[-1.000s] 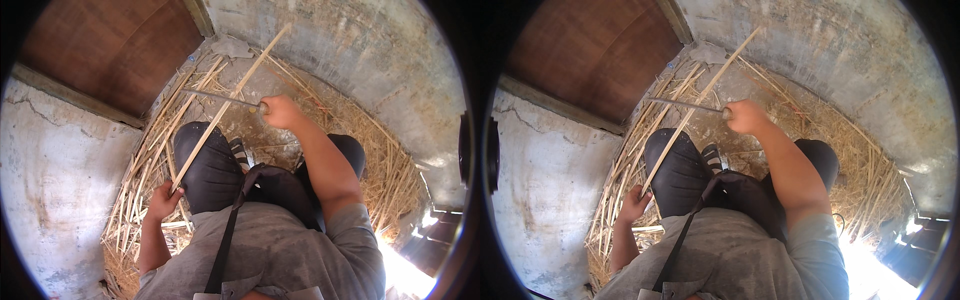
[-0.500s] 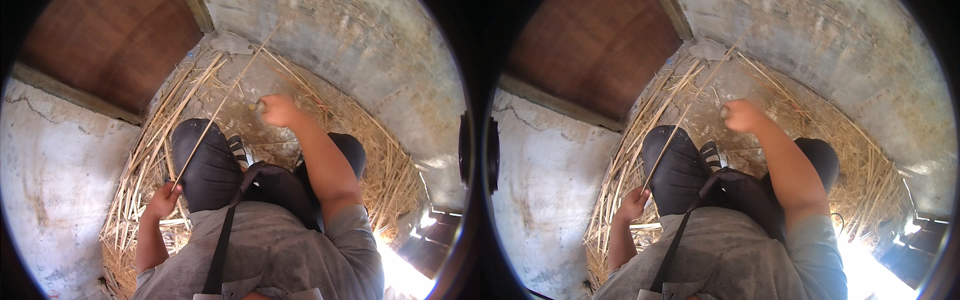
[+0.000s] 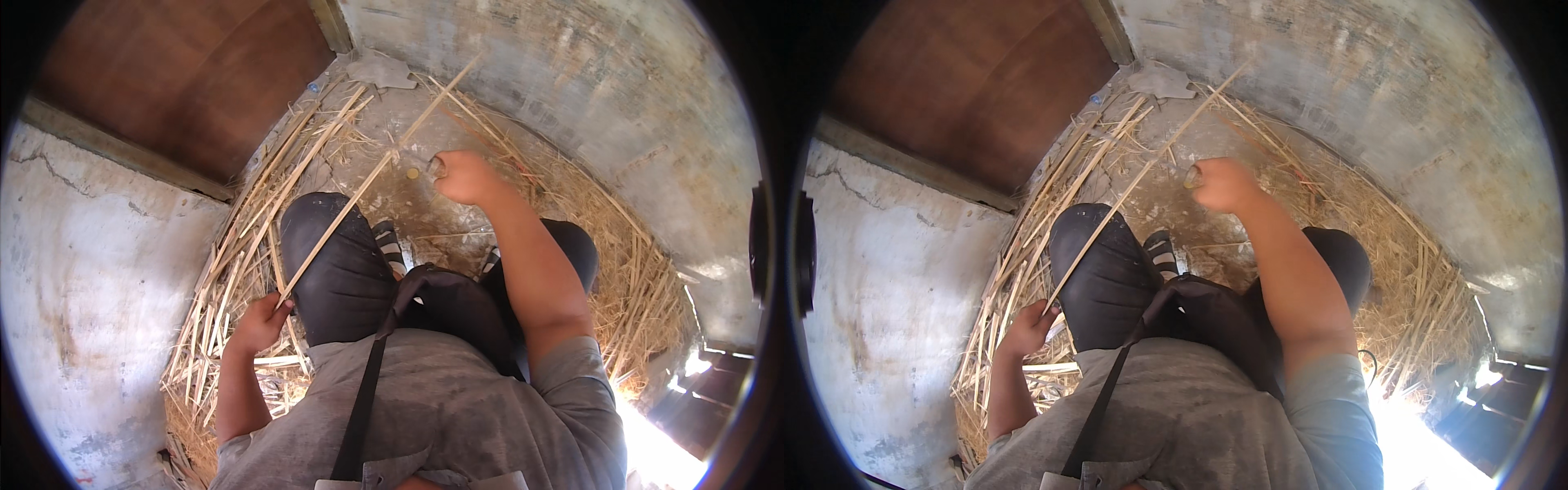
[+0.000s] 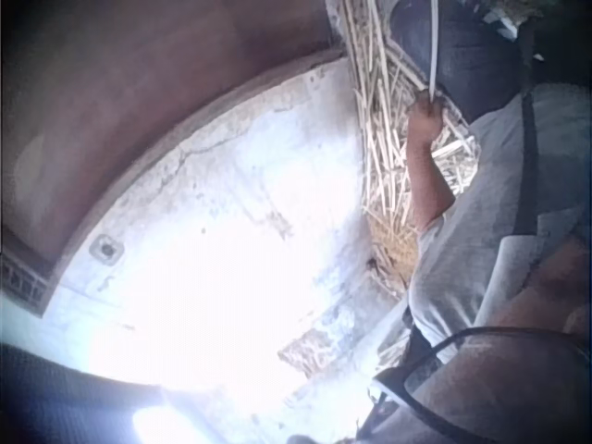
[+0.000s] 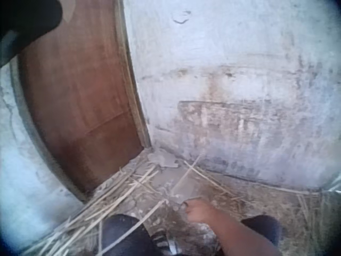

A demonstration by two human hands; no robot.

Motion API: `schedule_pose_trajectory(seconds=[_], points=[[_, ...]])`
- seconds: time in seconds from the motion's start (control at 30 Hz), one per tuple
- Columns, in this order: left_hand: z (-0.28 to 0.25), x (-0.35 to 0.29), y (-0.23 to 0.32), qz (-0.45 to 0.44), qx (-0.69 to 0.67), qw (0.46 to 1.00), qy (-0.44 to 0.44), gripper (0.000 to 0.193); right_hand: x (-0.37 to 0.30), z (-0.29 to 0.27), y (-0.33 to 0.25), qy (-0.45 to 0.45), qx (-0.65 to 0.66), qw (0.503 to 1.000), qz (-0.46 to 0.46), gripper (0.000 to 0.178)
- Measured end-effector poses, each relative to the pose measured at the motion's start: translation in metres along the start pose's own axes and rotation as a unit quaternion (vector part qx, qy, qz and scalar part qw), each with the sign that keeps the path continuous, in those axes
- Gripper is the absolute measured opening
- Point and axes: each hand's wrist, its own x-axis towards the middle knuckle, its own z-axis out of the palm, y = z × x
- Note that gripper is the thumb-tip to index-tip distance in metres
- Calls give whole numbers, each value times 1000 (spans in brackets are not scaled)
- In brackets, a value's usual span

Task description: The person sits on the floor and uses a machete to split a long bamboo stick into thin strips. They hold the bamboo with their left hand and repeatedly strike it with the machete in their right hand, creating a pile of bamboo strips on the floor.

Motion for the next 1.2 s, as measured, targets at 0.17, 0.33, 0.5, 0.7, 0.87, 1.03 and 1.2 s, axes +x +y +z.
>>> schedule_pose_trajectory(seconds=[0.17,0.33,0.5,0.7,0.87,1.03,1.2], points=[[6,-1,-7,-1,-59,998,-5,36,-6,3,-18,-36,-58,996,-61,41],[-2,-1,15,-53,-19,998,-26,37,10,7,5,3,42,999,32,40],[1,-4,16,-42,0,999,3,35,-4,10,-21,-11,-52,998,-45,39],[6,-4,13,-28,-8,999,26,32,10,7,7,-36,5,999,4,39],[3,-3,13,-5,36,999,31,33,10,20,15,37,-13,999,-11,38],[16,-2,7,6,-3,999,50,34,-3,0,-29,-45,-45,997,-36,37],[26,-3,-5,16,-31,998,51,33,12,23,8,-10,13,1000,-17,37]])
